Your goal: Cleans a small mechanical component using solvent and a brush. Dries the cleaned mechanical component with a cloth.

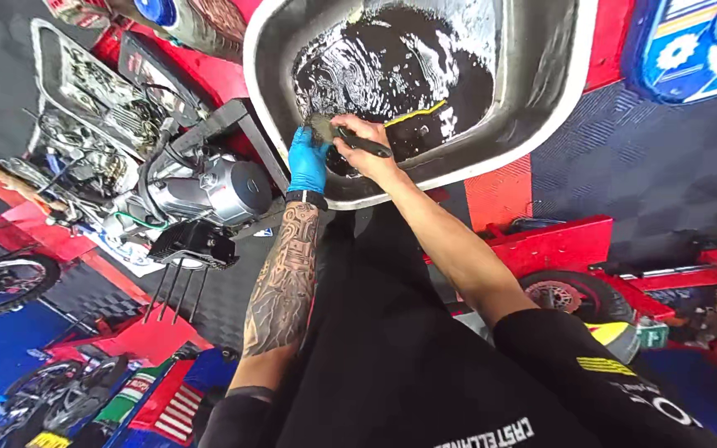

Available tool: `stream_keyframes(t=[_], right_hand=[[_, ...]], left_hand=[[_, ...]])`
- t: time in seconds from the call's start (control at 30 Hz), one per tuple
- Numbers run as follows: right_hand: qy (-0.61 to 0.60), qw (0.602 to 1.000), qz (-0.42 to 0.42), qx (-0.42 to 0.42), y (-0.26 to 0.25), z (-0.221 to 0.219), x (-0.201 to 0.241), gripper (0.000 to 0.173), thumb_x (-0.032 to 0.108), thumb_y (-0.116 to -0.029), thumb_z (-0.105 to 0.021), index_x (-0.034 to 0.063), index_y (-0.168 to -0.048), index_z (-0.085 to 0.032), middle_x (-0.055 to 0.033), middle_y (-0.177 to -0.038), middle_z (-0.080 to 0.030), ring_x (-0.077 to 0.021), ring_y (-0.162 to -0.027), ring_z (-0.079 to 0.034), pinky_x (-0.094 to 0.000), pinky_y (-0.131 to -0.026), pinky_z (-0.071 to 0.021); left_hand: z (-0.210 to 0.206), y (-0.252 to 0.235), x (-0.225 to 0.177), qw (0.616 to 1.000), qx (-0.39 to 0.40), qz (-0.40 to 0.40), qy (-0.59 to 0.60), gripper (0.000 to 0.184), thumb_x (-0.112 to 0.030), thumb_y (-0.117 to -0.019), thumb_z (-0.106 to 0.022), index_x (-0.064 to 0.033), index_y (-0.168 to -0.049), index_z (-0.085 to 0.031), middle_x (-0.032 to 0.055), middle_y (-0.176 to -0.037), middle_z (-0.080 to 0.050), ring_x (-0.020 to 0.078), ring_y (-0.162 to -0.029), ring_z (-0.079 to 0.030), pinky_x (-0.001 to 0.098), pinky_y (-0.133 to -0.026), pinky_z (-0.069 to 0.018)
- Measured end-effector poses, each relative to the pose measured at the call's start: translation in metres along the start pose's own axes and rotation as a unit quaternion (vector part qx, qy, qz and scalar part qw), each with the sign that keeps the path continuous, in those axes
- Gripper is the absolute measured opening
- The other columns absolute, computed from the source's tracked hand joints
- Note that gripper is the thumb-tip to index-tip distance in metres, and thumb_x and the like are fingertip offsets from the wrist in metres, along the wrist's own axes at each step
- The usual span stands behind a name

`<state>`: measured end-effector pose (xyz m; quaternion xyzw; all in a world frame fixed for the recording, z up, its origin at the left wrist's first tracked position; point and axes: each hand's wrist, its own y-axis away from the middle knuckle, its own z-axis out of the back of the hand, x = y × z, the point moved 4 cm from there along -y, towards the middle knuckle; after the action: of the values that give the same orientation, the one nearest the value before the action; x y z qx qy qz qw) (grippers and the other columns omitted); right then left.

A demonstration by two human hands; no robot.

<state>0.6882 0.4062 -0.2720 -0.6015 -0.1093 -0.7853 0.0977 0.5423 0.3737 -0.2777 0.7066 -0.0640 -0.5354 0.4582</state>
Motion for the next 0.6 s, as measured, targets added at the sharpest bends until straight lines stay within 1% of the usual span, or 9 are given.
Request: stream_keyframes(t=[0.03, 0.1, 0.2, 0.27, 0.33, 0.4, 0.47, 0.5, 0.6], right_hand=[[0.023, 1.000, 0.007, -0.008, -0.004, 0.003, 0.002, 0.030, 0.011, -0.0908, -0.069, 0.0074, -0.120, -0.073, -0.0077, -0.110, -0.077, -0.0159, -0.099, -0.074, -0.0367, -0.089, -0.0605], [0.023, 0.999, 0.022, -0.015, -0.003, 0.001, 0.016, 0.029, 0.009, -0.0918, -0.069, 0.0048, -0.120, -0.073, -0.0097, -0.112, -0.076, -0.0166, -0.100, -0.073, -0.0361, -0.090, -0.0609], [-0.023, 0.999, 0.042, 0.019, 0.009, -0.011, 0.013, 0.028, 0.007, -0.0911, -0.071, 0.0027, -0.118, -0.073, -0.0105, -0.112, -0.075, -0.0162, -0.102, -0.072, -0.0352, -0.093, -0.0603], [0.013, 0.999, 0.028, 0.005, 0.004, -0.005, -0.001, 0.029, 0.009, -0.0898, -0.070, 0.0049, -0.118, -0.074, -0.0091, -0.108, -0.076, -0.0163, -0.096, -0.073, -0.0368, -0.087, -0.0609], [0.034, 0.999, 0.011, -0.017, 0.001, 0.000, 0.003, 0.029, 0.010, -0.0904, -0.070, 0.0054, -0.119, -0.073, -0.0090, -0.108, -0.077, -0.0170, -0.095, -0.074, -0.0379, -0.086, -0.0613], [-0.002, 1.000, 0.006, -0.003, 0.003, -0.003, 0.016, 0.030, 0.011, -0.0917, -0.071, 0.0048, -0.121, -0.072, -0.0088, -0.111, -0.075, -0.0152, -0.098, -0.073, -0.0353, -0.088, -0.0614], [-0.036, 0.999, 0.007, 0.039, 0.009, -0.008, 0.011, 0.029, 0.012, -0.0921, -0.072, 0.0051, -0.121, -0.072, -0.0081, -0.112, -0.075, -0.0142, -0.099, -0.072, -0.0345, -0.090, -0.0611], [-0.023, 0.999, 0.004, 0.043, 0.008, -0.006, 0.002, 0.030, 0.012, -0.0916, -0.072, 0.0056, -0.121, -0.072, -0.0079, -0.111, -0.075, -0.0143, -0.098, -0.072, -0.0350, -0.090, -0.0610], [0.050, 0.998, -0.020, 0.014, -0.002, 0.004, -0.005, 0.031, 0.016, -0.0910, -0.070, 0.0103, -0.121, -0.073, -0.0058, -0.106, -0.077, -0.0147, -0.093, -0.073, -0.0374, -0.085, -0.0605]], left_hand=[[0.003, -0.002, 0.001, 1.000, -0.009, -0.005, 0.014, 0.043, -0.014, -0.1121, -0.032, 0.0009, -0.152, -0.036, 0.0202, -0.146, -0.050, 0.0281, -0.129, -0.058, 0.0437, -0.107, -0.0520], [0.007, -0.002, 0.003, 1.000, -0.012, -0.019, -0.005, 0.041, -0.013, -0.1115, -0.034, 0.0007, -0.149, -0.040, 0.0185, -0.141, -0.055, 0.0248, -0.122, -0.061, 0.0405, -0.102, -0.0538], [0.007, 0.008, 0.001, 0.996, 0.010, -0.029, -0.089, 0.046, -0.003, -0.1057, -0.038, -0.0018, -0.152, -0.040, 0.0155, -0.143, -0.055, 0.0190, -0.126, -0.059, 0.0353, -0.104, -0.0518], [0.007, 0.004, 0.003, 1.000, -0.009, -0.005, -0.024, 0.041, -0.012, -0.1107, -0.037, -0.0012, -0.151, -0.040, 0.0180, -0.141, -0.055, 0.0237, -0.121, -0.061, 0.0388, -0.100, -0.0543], [0.014, 0.004, 0.005, 0.999, -0.024, 0.003, 0.024, 0.040, -0.014, -0.1117, -0.037, 0.0006, -0.149, -0.041, 0.0201, -0.140, -0.055, 0.0278, -0.120, -0.063, 0.0418, -0.101, -0.0560], [0.012, 0.007, 0.004, 1.000, -0.021, 0.000, -0.003, 0.039, -0.011, -0.1109, -0.037, 0.0001, -0.148, -0.043, 0.0180, -0.138, -0.057, 0.0241, -0.119, -0.063, 0.0388, -0.100, -0.0558], [0.011, 0.011, 0.002, 0.998, -0.009, -0.007, -0.058, 0.041, -0.005, -0.1068, -0.038, -0.0003, -0.147, -0.047, 0.0153, -0.136, -0.060, 0.0202, -0.116, -0.063, 0.0367, -0.096, -0.0553], [0.011, 0.010, 0.001, 0.998, -0.008, -0.003, -0.065, 0.039, -0.004, -0.1063, -0.039, 0.0014, -0.145, -0.047, 0.0167, -0.132, -0.061, 0.0221, -0.112, -0.065, 0.0385, -0.094, -0.0570], [0.020, 0.012, 0.006, 0.997, -0.001, -0.002, -0.071, 0.034, 0.000, -0.1062, -0.043, 0.0064, -0.139, -0.051, 0.0217, -0.130, -0.062, 0.0276, -0.109, -0.069, 0.0420, -0.094, -0.0606]])
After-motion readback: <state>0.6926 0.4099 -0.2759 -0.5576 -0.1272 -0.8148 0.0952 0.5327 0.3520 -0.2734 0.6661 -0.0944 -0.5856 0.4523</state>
